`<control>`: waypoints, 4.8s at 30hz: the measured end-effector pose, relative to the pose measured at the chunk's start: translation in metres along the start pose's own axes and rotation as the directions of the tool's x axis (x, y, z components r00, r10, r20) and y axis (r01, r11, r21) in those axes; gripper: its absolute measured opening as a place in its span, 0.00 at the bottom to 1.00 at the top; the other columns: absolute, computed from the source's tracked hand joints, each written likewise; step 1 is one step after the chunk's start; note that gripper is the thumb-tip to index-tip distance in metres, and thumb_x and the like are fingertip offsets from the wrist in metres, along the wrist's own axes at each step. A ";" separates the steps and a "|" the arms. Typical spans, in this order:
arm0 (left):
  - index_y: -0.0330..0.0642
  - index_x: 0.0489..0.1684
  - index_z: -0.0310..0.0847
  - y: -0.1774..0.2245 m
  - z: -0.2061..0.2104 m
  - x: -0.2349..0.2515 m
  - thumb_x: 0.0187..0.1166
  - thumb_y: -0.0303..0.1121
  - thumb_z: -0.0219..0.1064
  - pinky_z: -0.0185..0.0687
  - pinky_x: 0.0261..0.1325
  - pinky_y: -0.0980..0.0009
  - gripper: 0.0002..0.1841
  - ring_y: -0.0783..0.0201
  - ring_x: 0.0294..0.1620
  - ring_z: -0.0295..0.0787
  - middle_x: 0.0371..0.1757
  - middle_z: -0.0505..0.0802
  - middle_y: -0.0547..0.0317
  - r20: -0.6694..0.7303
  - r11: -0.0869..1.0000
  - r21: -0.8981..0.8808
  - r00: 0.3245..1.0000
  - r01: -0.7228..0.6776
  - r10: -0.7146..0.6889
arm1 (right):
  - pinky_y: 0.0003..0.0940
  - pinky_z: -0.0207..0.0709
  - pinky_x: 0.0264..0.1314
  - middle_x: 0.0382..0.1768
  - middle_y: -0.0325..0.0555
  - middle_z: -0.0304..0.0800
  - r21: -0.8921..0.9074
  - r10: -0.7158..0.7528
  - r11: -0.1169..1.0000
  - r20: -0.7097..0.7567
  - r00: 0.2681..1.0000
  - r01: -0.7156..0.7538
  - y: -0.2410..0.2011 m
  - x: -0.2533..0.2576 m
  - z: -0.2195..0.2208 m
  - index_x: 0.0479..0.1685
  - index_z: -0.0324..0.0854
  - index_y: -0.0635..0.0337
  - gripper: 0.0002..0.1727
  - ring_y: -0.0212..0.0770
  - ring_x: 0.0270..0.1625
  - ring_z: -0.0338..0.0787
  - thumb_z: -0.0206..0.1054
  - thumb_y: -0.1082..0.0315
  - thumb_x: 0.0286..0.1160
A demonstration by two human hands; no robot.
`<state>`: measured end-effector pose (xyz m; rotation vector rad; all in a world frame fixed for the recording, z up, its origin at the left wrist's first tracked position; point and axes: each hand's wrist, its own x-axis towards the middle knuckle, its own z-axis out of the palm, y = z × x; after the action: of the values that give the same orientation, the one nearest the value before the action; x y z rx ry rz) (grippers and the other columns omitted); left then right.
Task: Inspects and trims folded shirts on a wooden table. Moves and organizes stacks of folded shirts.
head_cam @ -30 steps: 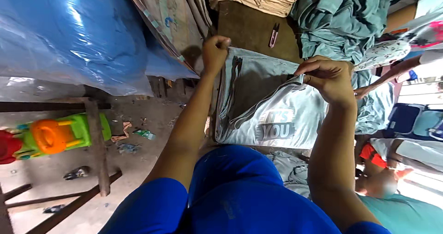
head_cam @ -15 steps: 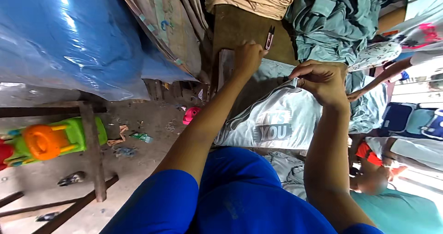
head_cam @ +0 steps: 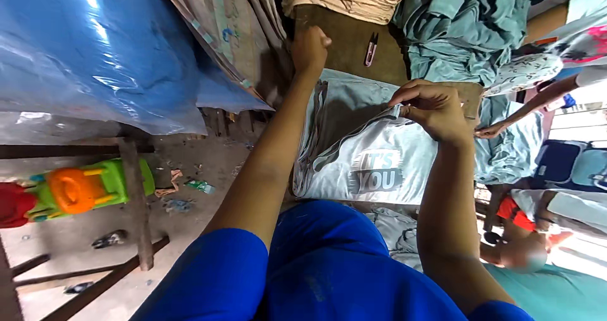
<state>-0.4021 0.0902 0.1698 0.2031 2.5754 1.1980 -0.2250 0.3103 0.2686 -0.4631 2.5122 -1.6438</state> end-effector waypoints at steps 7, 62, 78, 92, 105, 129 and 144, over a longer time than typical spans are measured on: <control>0.31 0.57 0.87 0.031 0.038 -0.018 0.83 0.49 0.67 0.74 0.72 0.37 0.25 0.38 0.69 0.84 0.62 0.90 0.35 0.323 0.995 0.047 0.944 -0.089 0.069 | 0.22 0.84 0.58 0.50 0.34 0.90 0.004 0.004 1.000 0.026 1.000 -0.005 0.001 0.009 0.009 0.45 0.91 0.61 0.08 0.24 0.52 0.89 0.72 0.77 0.69; 0.33 0.66 0.83 -0.051 -0.043 -0.070 0.87 0.44 0.63 0.78 0.72 0.41 0.22 0.40 0.64 0.89 0.59 0.92 0.36 -0.089 1.000 -0.001 0.996 0.020 -0.020 | 0.27 0.84 0.63 0.55 0.45 0.90 -0.113 -0.011 0.994 -0.062 0.998 0.004 0.001 0.021 0.008 0.58 0.86 0.69 0.14 0.28 0.53 0.89 0.68 0.76 0.75; 0.29 0.66 0.72 0.012 0.014 -0.102 0.90 0.30 0.56 0.81 0.62 0.63 0.15 0.63 0.54 0.87 0.53 0.90 0.44 0.094 0.663 -0.747 0.981 -0.043 0.169 | 0.40 0.78 0.73 0.72 0.62 0.80 -0.307 0.129 0.945 0.019 0.991 -0.117 0.038 0.069 0.032 0.75 0.74 0.69 0.26 0.48 0.71 0.83 0.68 0.69 0.79; 0.40 0.86 0.64 -0.046 -0.008 -0.240 0.91 0.50 0.56 0.83 0.59 0.38 0.31 0.39 0.53 0.92 0.55 0.91 0.36 0.447 0.968 -0.121 0.859 -0.220 0.251 | 0.36 0.81 0.63 0.52 0.66 0.88 -0.491 -0.016 0.871 -0.059 0.998 -0.015 0.040 0.037 0.017 0.62 0.78 0.77 0.17 0.45 0.53 0.89 0.50 0.79 0.81; 0.29 0.58 0.84 -0.014 0.047 -0.089 0.86 0.47 0.62 0.79 0.65 0.37 0.24 0.34 0.66 0.86 0.60 0.89 0.31 0.191 0.990 0.018 0.971 0.141 -0.142 | 0.21 0.80 0.62 0.48 0.30 0.86 -0.167 0.079 0.984 0.069 0.994 -0.067 -0.013 0.001 -0.017 0.55 0.79 0.64 0.12 0.18 0.50 0.85 0.61 0.70 0.77; 0.38 0.65 0.85 -0.066 -0.015 -0.235 0.92 0.48 0.53 0.81 0.63 0.42 0.24 0.42 0.49 0.93 0.42 0.94 0.42 0.352 0.886 0.004 0.830 -0.464 0.433 | 0.24 0.81 0.65 0.56 0.34 0.87 -0.076 -0.046 0.996 0.083 0.995 0.052 0.020 0.029 -0.018 0.65 0.74 0.66 0.18 0.22 0.56 0.87 0.60 0.78 0.76; 0.36 0.61 0.85 -0.018 0.025 -0.080 0.86 0.43 0.63 0.78 0.68 0.39 0.19 0.38 0.70 0.84 0.64 0.89 0.38 0.145 0.976 0.210 0.985 0.063 -0.095 | 0.28 0.78 0.74 0.67 0.56 0.83 -0.244 0.107 0.967 0.144 0.984 -0.069 0.009 0.031 -0.004 0.71 0.78 0.71 0.22 0.34 0.66 0.86 0.57 0.78 0.77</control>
<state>-0.3185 0.0767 0.1575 0.2243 2.5418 0.8537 -0.2570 0.3074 0.2649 -0.4735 2.5806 -1.2297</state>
